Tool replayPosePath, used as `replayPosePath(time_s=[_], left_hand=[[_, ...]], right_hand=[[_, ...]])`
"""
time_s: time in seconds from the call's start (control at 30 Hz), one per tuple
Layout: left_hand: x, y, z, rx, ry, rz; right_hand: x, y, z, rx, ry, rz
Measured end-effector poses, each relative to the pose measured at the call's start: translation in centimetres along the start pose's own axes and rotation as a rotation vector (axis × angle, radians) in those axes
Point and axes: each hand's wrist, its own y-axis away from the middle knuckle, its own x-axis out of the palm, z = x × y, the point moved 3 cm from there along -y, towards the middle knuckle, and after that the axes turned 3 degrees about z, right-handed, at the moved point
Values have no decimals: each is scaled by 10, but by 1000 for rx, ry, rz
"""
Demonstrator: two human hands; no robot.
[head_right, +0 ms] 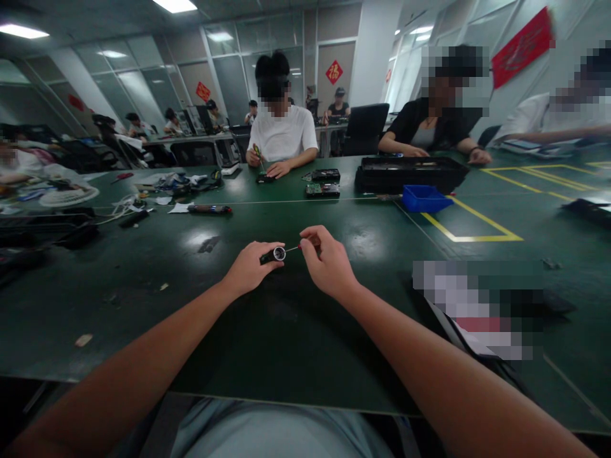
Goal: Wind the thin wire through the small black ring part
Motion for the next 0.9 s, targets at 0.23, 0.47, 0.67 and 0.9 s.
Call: replayPosePath(time_s=[0.23,0.47,0.67,0.9], left_hand=[[1,0,1,0,6,2],[-4,1,-2,18,22,-24],[-2,0,1,43,-45,50],[3,-1,4,8,-63,96]], right_hand=[[0,1,-2,41,32,5],[8,-6,-20,219,-521,-75],[10,-13,-46,461,-654,-114],[7,-10,-35,305,-402,-141]])
